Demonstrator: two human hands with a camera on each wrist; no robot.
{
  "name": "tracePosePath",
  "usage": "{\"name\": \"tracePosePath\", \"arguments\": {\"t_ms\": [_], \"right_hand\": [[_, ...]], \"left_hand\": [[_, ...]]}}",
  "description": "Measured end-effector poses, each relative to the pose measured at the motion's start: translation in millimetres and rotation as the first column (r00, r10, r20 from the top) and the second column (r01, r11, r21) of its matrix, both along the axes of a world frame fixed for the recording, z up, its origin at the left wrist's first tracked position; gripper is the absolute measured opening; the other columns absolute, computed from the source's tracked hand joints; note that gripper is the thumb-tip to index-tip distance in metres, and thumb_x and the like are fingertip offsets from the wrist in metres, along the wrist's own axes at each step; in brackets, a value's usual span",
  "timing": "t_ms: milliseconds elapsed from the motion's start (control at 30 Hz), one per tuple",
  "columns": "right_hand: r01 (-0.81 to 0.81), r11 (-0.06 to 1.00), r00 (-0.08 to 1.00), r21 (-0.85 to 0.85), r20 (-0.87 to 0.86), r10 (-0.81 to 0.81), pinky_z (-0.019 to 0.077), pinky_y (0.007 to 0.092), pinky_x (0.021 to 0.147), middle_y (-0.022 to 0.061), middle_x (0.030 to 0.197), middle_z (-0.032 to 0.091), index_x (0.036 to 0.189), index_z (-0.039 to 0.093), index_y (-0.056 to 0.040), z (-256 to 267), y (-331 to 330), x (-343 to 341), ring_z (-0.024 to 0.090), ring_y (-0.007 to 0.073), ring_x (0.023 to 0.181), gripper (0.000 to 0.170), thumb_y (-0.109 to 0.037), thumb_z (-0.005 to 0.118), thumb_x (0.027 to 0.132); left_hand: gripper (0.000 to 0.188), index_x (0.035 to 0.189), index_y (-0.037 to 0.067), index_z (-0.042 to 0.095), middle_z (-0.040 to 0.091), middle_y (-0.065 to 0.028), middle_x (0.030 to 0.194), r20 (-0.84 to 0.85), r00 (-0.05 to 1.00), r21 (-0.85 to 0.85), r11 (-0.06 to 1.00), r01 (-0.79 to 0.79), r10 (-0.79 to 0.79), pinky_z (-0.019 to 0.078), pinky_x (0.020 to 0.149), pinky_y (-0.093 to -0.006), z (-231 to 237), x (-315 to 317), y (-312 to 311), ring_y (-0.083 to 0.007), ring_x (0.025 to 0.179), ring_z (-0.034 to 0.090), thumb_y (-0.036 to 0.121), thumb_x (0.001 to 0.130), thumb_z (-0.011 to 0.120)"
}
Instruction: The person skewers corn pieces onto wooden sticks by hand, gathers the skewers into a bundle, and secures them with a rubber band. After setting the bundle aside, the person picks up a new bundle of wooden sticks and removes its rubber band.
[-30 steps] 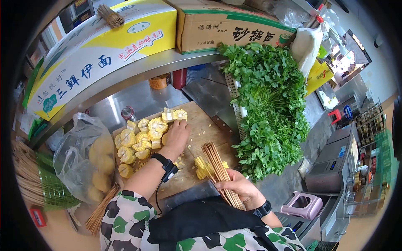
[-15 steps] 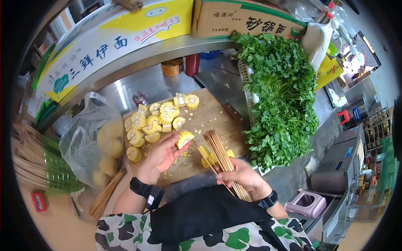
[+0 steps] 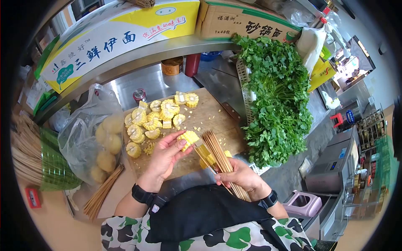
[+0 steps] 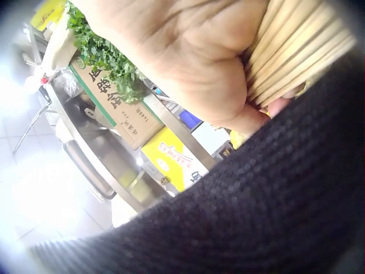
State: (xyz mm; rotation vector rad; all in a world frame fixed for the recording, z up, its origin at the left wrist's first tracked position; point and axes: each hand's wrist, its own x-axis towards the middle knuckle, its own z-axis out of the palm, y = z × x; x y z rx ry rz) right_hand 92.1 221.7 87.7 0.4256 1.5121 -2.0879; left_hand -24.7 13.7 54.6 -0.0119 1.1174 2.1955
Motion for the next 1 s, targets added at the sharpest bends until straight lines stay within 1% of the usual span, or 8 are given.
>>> {"name": "tracePosePath", "arguments": {"t_ms": [200,267,400,467,667,800,900,1000], "right_hand": [[-0.013,0.999,1.0,0.03,-0.018,0.014,0.0422,0.0184,0.047,0.0026,0.074,0.057,0.094,0.051,-0.0036,6,-4,3,0.057,0.0082,0.063,0.022,-0.003,0.067,0.079],[0.011,0.999,1.0,0.035,-0.023,-0.01,0.0412,0.0175,0.046,0.0029,0.073,0.058,0.093,0.051,-0.0038,5,-7,3,0.056,0.0071,0.06,0.022,-0.002,0.067,0.078],[0.013,0.999,0.999,0.04,-0.03,-0.012,0.0406,0.0172,0.046,0.0032,0.072,0.059,0.092,0.052,-0.0035,2,-7,3,0.056,0.0067,0.058,0.022,0.0,0.066,0.077],[-0.005,0.999,1.0,0.049,-0.027,0.006,0.041,0.0182,0.046,0.0029,0.073,0.057,0.092,0.051,-0.0038,4,-7,2,0.056,0.0075,0.061,0.021,-0.002,0.066,0.078],[-0.01,1.0,1.0,0.008,-0.023,0.01,0.0405,0.0182,0.046,0.003,0.072,0.057,0.092,0.051,-0.0042,-4,0,-2,0.055,0.0073,0.061,0.021,-0.003,0.066,0.078],[-0.001,1.0,1.0,0.002,-0.028,0.001,0.0404,0.0179,0.046,0.003,0.072,0.058,0.092,0.05,-0.0045,-3,3,-5,0.055,0.0068,0.06,0.021,-0.004,0.067,0.079],[0.017,1.0,1.0,0.022,-0.026,-0.017,0.0403,0.0179,0.046,0.003,0.072,0.058,0.093,0.05,-0.0045,-5,3,-6,0.055,0.0069,0.061,0.021,-0.004,0.067,0.079],[0.011,1.0,0.999,0.022,-0.032,-0.01,0.0404,0.018,0.047,0.0026,0.072,0.058,0.092,0.05,-0.0048,-6,3,-7,0.056,0.007,0.061,0.021,-0.004,0.066,0.08]], "left_hand": [[0.038,0.119,-0.002,0.053,0.061,-0.0108,0.108,-0.22,0.975,-0.153,0.988,-0.003,-0.031,0.051,0.083,-0.0278,7,6,-1,-0.0143,0.094,0.06,0.006,0.084,0.064],[0.038,0.119,-0.002,0.053,0.062,-0.0102,0.107,-0.273,0.962,-0.179,0.984,-0.022,-0.028,0.0498,0.083,-0.0259,6,10,-1,-0.0127,0.095,0.059,0.006,0.083,0.065],[0.039,0.119,-0.003,0.053,0.062,-0.0098,0.108,-0.326,0.945,-0.191,0.98,-0.049,-0.016,0.0484,0.084,-0.0242,4,19,3,-0.012,0.096,0.059,0.003,0.083,0.065],[0.039,0.119,-0.004,0.052,0.061,-0.0099,0.108,-0.358,0.934,-0.209,0.976,-0.065,-0.015,0.048,0.085,-0.0242,2,24,6,-0.0119,0.097,0.058,0.002,0.083,0.064],[0.037,0.118,-0.004,0.052,0.061,-0.0104,0.108,-0.262,0.964,-0.137,0.991,0.01,-0.046,0.0479,0.085,-0.0244,-9,40,19,-0.0122,0.099,0.058,0.002,0.083,0.063],[0.036,0.117,-0.004,0.053,0.062,-0.0107,0.107,-0.125,0.992,-0.113,0.993,0.018,-0.032,0.0493,0.082,-0.0243,-11,37,22,-0.012,0.093,0.06,0.004,0.083,0.064],[0.036,0.116,-0.003,0.054,0.063,-0.0102,0.105,-0.145,0.989,-0.075,0.997,-0.02,0.009,0.0505,0.079,-0.0247,-14,32,24,-0.0119,0.09,0.06,0.005,0.083,0.065],[0.034,0.116,-0.003,0.054,0.063,-0.0103,0.102,-0.198,0.98,-0.133,0.99,-0.043,0.016,0.052,0.077,-0.0259,-17,28,21,-0.0134,0.09,0.061,0.005,0.084,0.064]]}}
